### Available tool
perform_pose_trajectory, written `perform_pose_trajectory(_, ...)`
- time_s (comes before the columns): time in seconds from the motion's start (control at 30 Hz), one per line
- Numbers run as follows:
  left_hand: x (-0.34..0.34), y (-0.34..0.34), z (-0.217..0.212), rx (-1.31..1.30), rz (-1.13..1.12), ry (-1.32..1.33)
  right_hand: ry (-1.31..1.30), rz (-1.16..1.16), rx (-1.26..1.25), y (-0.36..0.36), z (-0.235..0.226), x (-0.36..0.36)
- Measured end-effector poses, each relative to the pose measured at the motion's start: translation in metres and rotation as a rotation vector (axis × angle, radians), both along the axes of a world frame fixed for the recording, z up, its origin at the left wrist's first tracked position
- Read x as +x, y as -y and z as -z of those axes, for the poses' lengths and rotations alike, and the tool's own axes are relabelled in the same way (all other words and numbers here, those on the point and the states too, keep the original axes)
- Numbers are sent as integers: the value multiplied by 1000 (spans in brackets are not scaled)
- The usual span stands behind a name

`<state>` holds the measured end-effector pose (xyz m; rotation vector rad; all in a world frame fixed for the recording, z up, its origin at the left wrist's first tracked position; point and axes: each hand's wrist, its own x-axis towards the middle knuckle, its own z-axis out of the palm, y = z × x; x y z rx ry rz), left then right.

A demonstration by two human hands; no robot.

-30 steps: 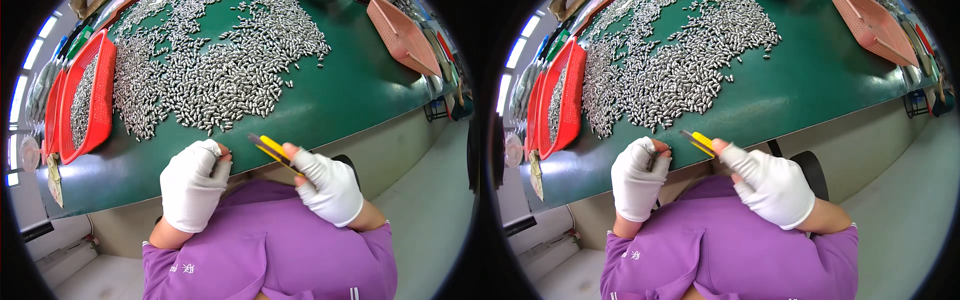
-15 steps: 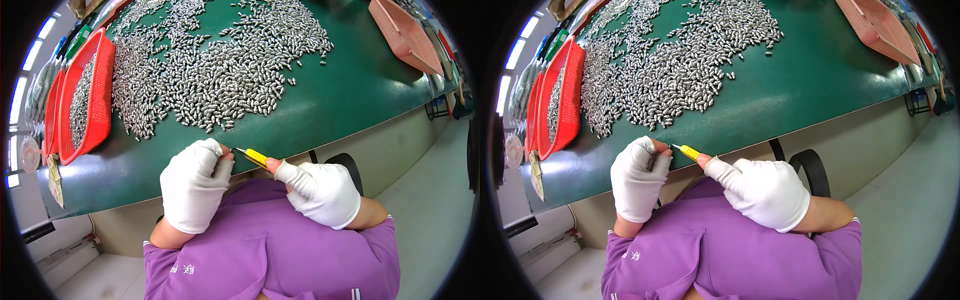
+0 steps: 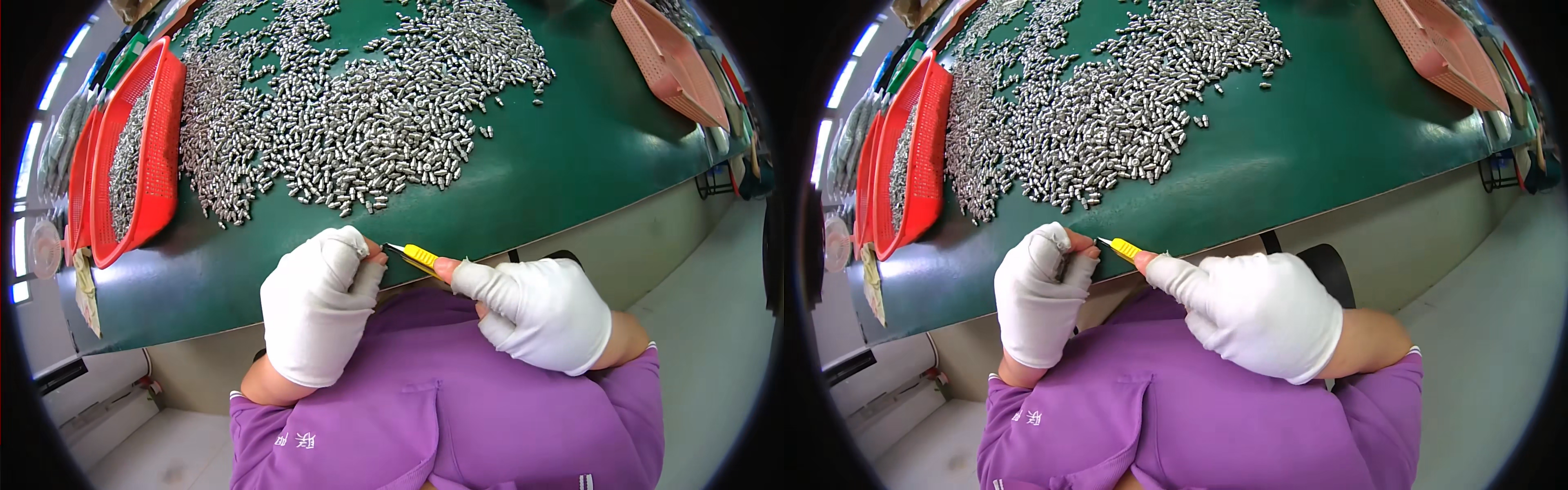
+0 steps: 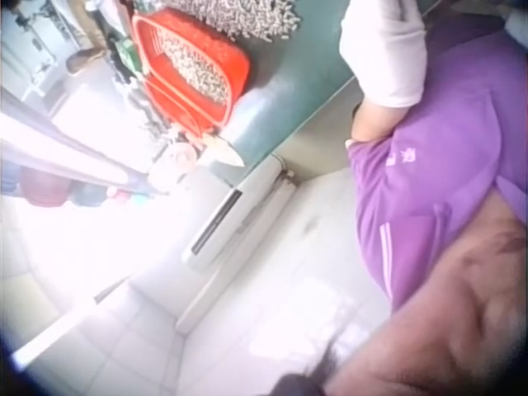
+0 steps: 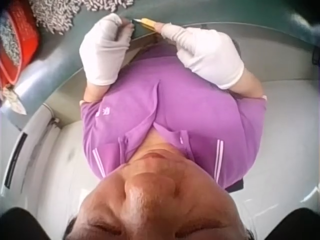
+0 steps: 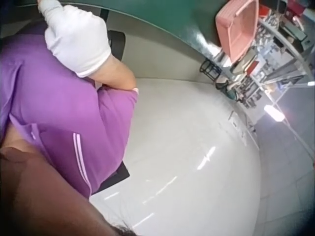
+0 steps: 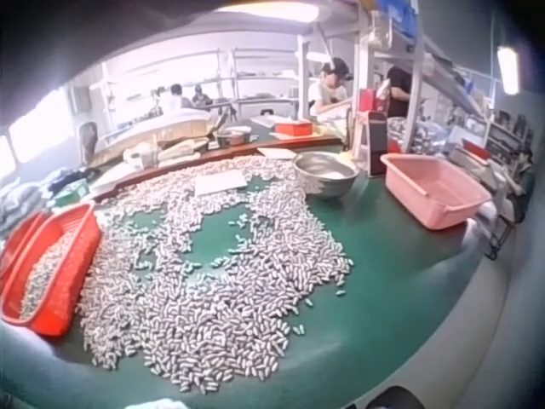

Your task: Picking up and inspecting small metal components from a workbench, occasionally using a handheld tool to clean or modify them.

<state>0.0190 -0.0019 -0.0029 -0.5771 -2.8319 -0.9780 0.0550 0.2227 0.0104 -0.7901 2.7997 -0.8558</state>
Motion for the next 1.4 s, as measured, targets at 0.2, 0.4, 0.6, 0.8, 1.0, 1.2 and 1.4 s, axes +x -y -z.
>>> perform_pose_trajectory(0.2, 0, -3, -3, -40, -2, -23, -148, 105, -120, 3, 25, 13)
perform_pose_trajectory(0.4, 0, -3, -1, -23, -6, -4, -60, 42, -68, -2, 15, 5)
perform_pose_trajectory(0.6, 0, -2, -3, -42, 14, -10, -5, -57, 175, -2, -15, -5)
perform_pose_trajectory(0.8, 0, 0, -3, -22, -23, 38, 56, 49, -34, -5, 10, 4)
perform_pose_trajectory(1.0, -4, 17, -8, 576, -246, 334, 324, 479, -1045, -27, 22, 15)
perform_pose_trajectory(1.2, -16, 46, -19, 1448, 77, 526, 473, 131, -1159, 13, 18, -11)
perform_pose_trajectory(1.4, -16, 64, -19, 1734, 210, 698, 658, -108, -873, 44, 14, -53)
